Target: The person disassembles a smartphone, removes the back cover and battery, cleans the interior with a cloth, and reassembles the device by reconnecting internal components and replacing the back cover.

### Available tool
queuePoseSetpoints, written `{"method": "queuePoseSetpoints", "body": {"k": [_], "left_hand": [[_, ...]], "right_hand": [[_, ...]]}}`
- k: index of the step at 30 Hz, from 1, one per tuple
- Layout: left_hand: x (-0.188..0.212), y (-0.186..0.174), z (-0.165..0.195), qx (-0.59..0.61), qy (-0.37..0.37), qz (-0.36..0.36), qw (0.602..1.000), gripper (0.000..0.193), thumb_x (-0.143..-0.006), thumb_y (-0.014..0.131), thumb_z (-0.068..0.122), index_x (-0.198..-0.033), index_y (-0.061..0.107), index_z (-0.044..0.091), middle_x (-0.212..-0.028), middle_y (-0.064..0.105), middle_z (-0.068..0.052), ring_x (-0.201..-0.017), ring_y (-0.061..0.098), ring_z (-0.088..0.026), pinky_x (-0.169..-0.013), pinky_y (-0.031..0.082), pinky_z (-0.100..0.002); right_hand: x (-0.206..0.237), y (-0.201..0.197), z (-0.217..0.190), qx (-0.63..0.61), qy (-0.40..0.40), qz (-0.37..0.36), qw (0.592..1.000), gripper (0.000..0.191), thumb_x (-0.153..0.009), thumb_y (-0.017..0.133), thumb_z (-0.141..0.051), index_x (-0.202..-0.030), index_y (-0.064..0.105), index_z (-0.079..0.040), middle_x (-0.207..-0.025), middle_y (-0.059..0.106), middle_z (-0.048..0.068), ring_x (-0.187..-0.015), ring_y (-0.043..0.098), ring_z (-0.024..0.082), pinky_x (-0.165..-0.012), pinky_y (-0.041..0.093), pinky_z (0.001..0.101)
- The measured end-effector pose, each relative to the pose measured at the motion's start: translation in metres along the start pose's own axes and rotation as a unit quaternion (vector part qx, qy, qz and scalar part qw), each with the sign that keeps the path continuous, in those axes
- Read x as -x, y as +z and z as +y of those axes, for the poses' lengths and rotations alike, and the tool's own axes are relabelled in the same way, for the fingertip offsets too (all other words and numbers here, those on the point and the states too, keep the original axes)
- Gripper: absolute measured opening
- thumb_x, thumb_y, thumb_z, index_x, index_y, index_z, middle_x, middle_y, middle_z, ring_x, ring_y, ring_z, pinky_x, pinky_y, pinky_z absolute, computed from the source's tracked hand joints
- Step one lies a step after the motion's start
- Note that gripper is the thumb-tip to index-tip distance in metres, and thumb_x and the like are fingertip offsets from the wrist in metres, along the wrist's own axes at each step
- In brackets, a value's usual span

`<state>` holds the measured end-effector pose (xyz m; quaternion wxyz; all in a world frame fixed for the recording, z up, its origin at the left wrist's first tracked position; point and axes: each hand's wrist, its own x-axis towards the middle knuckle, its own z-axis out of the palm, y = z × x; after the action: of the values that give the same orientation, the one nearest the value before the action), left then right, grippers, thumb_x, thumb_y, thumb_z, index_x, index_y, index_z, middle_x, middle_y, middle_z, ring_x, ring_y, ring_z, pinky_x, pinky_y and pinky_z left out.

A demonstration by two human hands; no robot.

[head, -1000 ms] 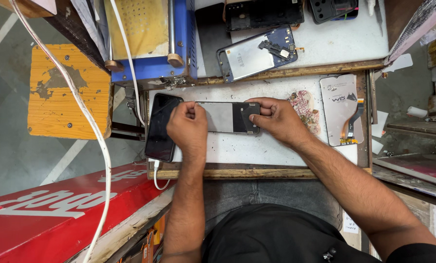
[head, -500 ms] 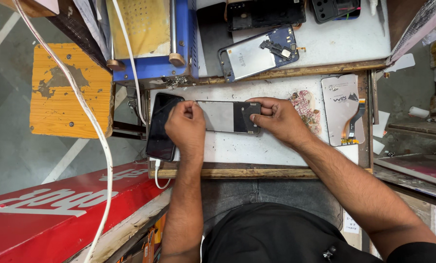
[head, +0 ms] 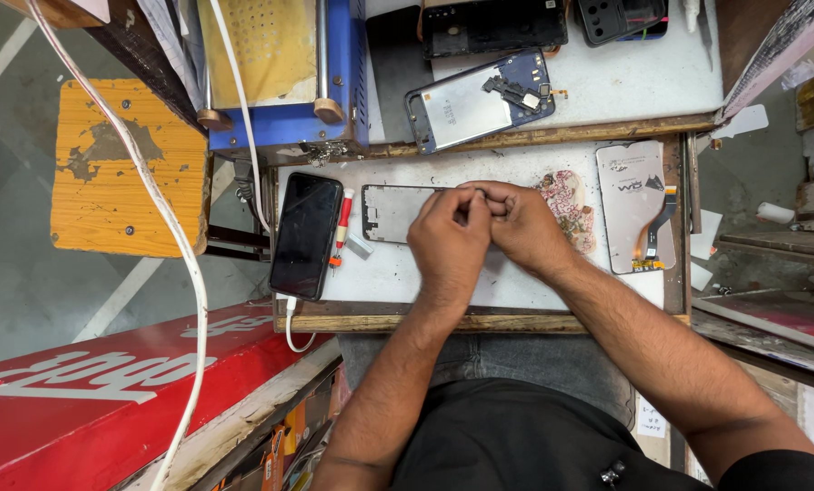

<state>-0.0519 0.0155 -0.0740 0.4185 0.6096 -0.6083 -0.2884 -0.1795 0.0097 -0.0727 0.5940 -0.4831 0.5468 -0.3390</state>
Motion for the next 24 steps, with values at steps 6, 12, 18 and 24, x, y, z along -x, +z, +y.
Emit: {"method": "queuePoseSetpoints", "body": {"k": [6, 12, 18, 24], "left_hand": [[0.004, 0.003, 0.012, -0.035, -0.001, -0.011, 0.999, 0.010, -0.090, 0.076, 0.015, -0.093, 0.076, 0.005, -0.086, 0.076, -0.007, -0.074, 0.076, -0.018, -0.064, 0.062, -0.032], [-0.018, -0.044, -0.010, 0.028, 0.041, 0.043, 0.998, 0.010, -0.096, 0.074, 0.016, -0.103, 0.076, 0.008, -0.096, 0.076, -0.006, -0.079, 0.072, -0.014, -0.066, 0.059, -0.028], [-0.068, -0.119, -0.043, -0.169, 0.079, 0.209, 0.960, 0.019, -0.090, 0.086, 0.016, -0.094, 0.072, 0.005, -0.084, 0.073, -0.004, -0.059, 0.060, -0.015, -0.055, 0.047, -0.031], [-0.063, -0.118, -0.030, -0.148, 0.090, 0.214, 0.961, 0.019, -0.094, 0.083, 0.014, -0.100, 0.069, 0.002, -0.084, 0.072, -0.005, -0.066, 0.066, -0.013, -0.053, 0.051, -0.029]], "right_hand": [[0.003, -0.003, -0.001, -0.002, -0.032, -0.003, 0.999, 0.039, -0.092, 0.060, 0.007, -0.129, 0.068, -0.002, -0.107, 0.077, 0.012, -0.095, 0.073, 0.014, -0.082, 0.063, 0.0250], [0.003, -0.004, -0.004, -0.065, 0.006, -0.016, 0.998, 0.040, -0.093, 0.065, 0.003, -0.133, 0.064, -0.001, -0.107, 0.077, 0.011, -0.096, 0.073, 0.014, -0.083, 0.062, 0.0241], [0.010, -0.010, -0.008, -0.116, 0.003, -0.024, 0.993, 0.046, -0.091, 0.062, 0.001, -0.137, 0.061, -0.002, -0.107, 0.077, 0.010, -0.093, 0.072, 0.012, -0.083, 0.061, 0.0240], [0.012, -0.007, -0.012, -0.096, 0.004, -0.019, 0.995, 0.046, -0.091, 0.063, -0.002, -0.137, 0.062, -0.005, -0.100, 0.076, 0.008, -0.089, 0.072, 0.011, -0.080, 0.061, 0.0242]]}}
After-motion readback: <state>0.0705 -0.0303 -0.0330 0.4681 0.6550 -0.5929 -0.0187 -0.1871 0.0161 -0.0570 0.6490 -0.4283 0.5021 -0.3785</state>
